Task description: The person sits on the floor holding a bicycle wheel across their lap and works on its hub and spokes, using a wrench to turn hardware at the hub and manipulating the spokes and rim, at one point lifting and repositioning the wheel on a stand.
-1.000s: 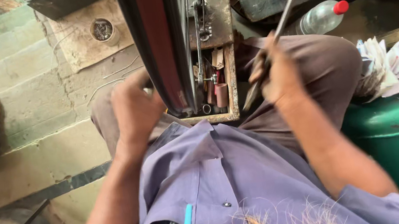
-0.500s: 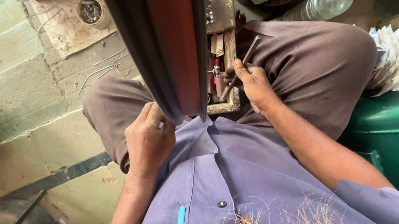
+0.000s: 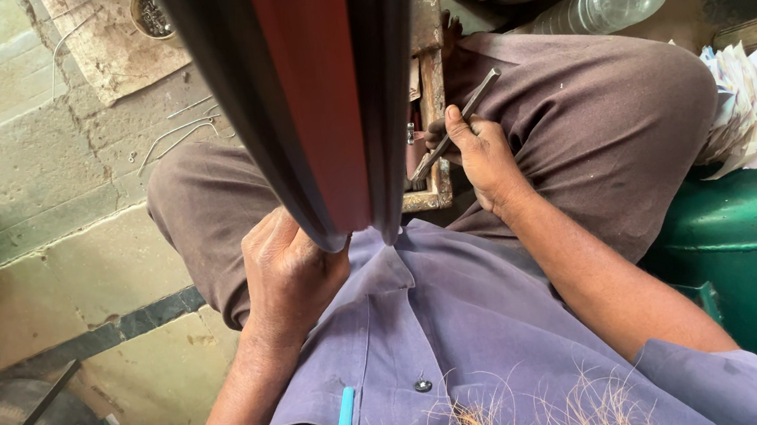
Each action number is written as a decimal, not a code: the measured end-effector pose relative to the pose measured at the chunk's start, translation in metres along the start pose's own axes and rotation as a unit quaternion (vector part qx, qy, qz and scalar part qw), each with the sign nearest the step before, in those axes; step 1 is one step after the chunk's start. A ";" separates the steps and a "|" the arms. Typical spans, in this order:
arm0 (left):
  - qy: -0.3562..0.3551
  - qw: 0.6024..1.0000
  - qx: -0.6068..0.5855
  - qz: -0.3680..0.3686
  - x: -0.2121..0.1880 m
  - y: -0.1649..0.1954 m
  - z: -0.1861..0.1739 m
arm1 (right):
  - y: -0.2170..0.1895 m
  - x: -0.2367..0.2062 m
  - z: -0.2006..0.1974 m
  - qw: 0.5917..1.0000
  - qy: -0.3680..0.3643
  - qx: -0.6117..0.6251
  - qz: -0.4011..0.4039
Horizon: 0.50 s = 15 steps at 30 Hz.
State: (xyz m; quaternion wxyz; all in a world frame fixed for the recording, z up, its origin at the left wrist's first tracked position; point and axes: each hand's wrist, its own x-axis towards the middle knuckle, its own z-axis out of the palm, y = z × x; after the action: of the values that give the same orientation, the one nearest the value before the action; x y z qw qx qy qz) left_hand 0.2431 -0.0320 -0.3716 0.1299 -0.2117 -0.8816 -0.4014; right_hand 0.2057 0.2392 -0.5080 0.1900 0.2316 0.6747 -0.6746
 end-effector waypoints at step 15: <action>-0.007 1.000 -0.004 0.014 -0.003 -0.003 -0.002 | -0.002 0.001 0.003 1.000 0.004 0.002 -0.007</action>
State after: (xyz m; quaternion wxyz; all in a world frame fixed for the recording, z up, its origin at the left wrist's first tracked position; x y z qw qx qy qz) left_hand 0.2442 -0.0359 -0.3739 0.1287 -0.2276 -0.8776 -0.4019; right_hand 0.2037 0.2366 -0.5075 0.1824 0.2302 0.6753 -0.6765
